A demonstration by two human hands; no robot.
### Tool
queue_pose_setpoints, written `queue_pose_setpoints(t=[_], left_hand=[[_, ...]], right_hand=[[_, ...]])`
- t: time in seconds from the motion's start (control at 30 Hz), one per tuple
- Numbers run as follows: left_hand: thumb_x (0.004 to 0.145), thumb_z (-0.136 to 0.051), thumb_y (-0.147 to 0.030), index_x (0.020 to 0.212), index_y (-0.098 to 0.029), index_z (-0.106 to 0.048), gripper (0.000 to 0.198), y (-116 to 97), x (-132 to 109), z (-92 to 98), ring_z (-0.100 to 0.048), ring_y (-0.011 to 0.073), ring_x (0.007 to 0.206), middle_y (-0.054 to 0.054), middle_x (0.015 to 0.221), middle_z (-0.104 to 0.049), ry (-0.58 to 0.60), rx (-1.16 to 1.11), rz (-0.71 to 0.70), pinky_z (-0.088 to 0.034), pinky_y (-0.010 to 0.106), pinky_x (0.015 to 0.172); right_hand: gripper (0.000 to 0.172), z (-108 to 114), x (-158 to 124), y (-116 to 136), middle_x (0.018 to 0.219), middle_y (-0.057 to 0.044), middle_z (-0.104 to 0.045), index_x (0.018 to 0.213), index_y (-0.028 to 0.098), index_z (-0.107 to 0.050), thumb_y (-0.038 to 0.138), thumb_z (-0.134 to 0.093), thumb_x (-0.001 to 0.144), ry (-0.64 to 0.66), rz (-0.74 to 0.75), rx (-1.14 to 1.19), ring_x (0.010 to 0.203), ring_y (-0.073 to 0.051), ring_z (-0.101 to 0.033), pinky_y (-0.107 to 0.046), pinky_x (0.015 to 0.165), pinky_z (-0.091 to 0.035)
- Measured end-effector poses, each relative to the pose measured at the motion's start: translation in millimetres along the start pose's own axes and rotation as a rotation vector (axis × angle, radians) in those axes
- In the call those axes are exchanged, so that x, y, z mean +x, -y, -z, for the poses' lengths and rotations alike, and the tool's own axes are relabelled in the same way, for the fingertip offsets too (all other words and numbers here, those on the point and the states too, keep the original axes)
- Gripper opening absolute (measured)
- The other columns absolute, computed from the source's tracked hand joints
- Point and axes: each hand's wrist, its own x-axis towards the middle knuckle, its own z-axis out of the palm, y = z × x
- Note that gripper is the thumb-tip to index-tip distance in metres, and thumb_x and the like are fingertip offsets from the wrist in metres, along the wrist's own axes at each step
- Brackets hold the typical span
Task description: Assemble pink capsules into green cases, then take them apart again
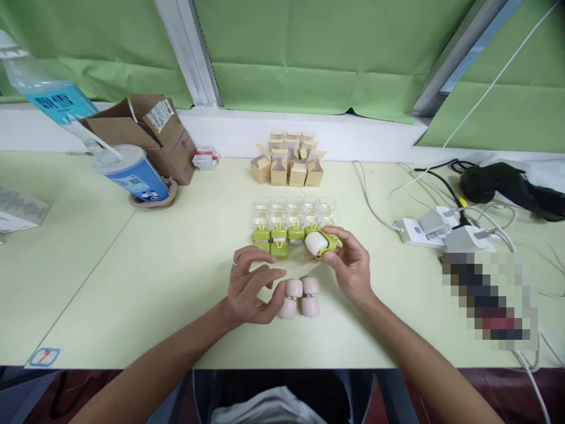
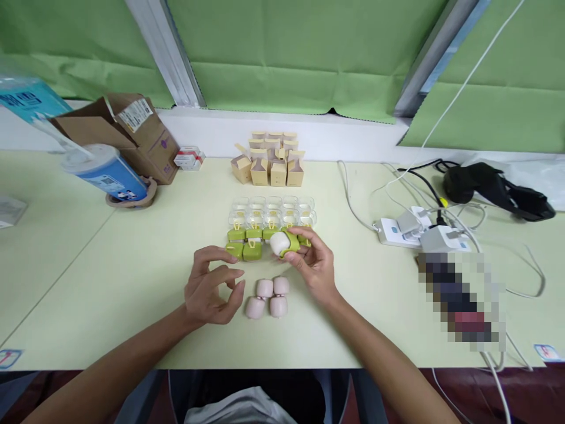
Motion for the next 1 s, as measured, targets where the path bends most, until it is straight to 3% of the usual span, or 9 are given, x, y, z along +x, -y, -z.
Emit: queue_pose_setpoints(t=[0.13,0.33,0.5,0.63,0.8,1.0], left_hand=[[0.086,-0.066,-0.002,0.105,-0.021,-0.066,0.028,9.7,-2.2,-5.0,-0.068,0.0249,0.093,0.001,0.076,-0.072,0.027,0.068,0.049,-0.053,0.038,0.077],[0.094,-0.066,-0.006,0.102,-0.023,-0.066,0.018,29.5,-3.0,-7.5,-0.065,0.0224,0.091,0.000,0.077,-0.071,0.024,0.118,0.181,-0.056,0.037,0.079],[0.096,-0.067,-0.012,0.098,-0.022,-0.070,0.010,43.7,-2.5,-1.6,-0.065,0.0205,0.091,0.002,0.086,-0.070,-0.050,0.145,0.279,-0.057,0.035,0.079],[0.097,-0.067,-0.020,0.093,-0.023,-0.071,0.006,58.3,-7.9,1.8,-0.066,0.0198,0.092,0.003,0.089,-0.069,-0.110,0.083,0.529,-0.056,0.035,0.084],[0.090,-0.070,-0.031,0.092,-0.022,-0.072,0.009,75.9,-20.0,-3.5,-0.065,0.0184,0.087,0.003,0.091,-0.070,-0.254,-0.120,0.956,-0.054,0.034,0.087],[0.087,-0.069,-0.033,0.090,-0.021,-0.070,0.012,80.0,-25.1,-11.5,-0.065,0.0188,0.085,0.003,0.088,-0.071,-0.250,-0.165,1.023,-0.053,0.033,0.084]], right_hand=[[0.032,8.1,7.8,0.6,0.132,-0.007,-0.057,0.129,0.034,-0.072,0.040,-0.080,0.098,-0.016,0.060,-0.046,0.084,-0.015,-0.071,-0.029,0.062,-0.064],[0.049,15.7,9.2,0.1,0.134,-0.011,-0.058,0.142,0.033,-0.069,0.031,-0.084,0.094,0.092,0.187,-0.346,0.098,-0.020,-0.069,-0.030,0.063,-0.059],[0.053,18.5,10.6,2.6,0.133,-0.011,-0.068,0.147,0.031,-0.063,0.034,-0.082,0.097,0.152,0.231,-0.448,0.109,-0.025,-0.071,-0.042,0.087,-0.066],[0.043,20.8,19.0,9.1,0.140,-0.012,-0.066,0.143,0.032,-0.066,0.039,-0.076,0.102,0.153,0.204,-0.407,0.124,-0.028,-0.069,-0.043,0.092,-0.066],[0.041,26.7,34.8,17.6,0.128,-0.010,-0.077,0.138,0.030,-0.068,0.045,-0.076,0.102,0.314,0.257,-0.662,0.106,-0.029,-0.074,-0.050,0.093,-0.065],[0.032,19.1,36.4,10.7,0.124,-0.015,-0.077,0.135,0.020,-0.068,0.032,-0.069,0.106,0.494,0.452,-0.932,0.114,-0.035,-0.068,-0.055,0.097,-0.062]])
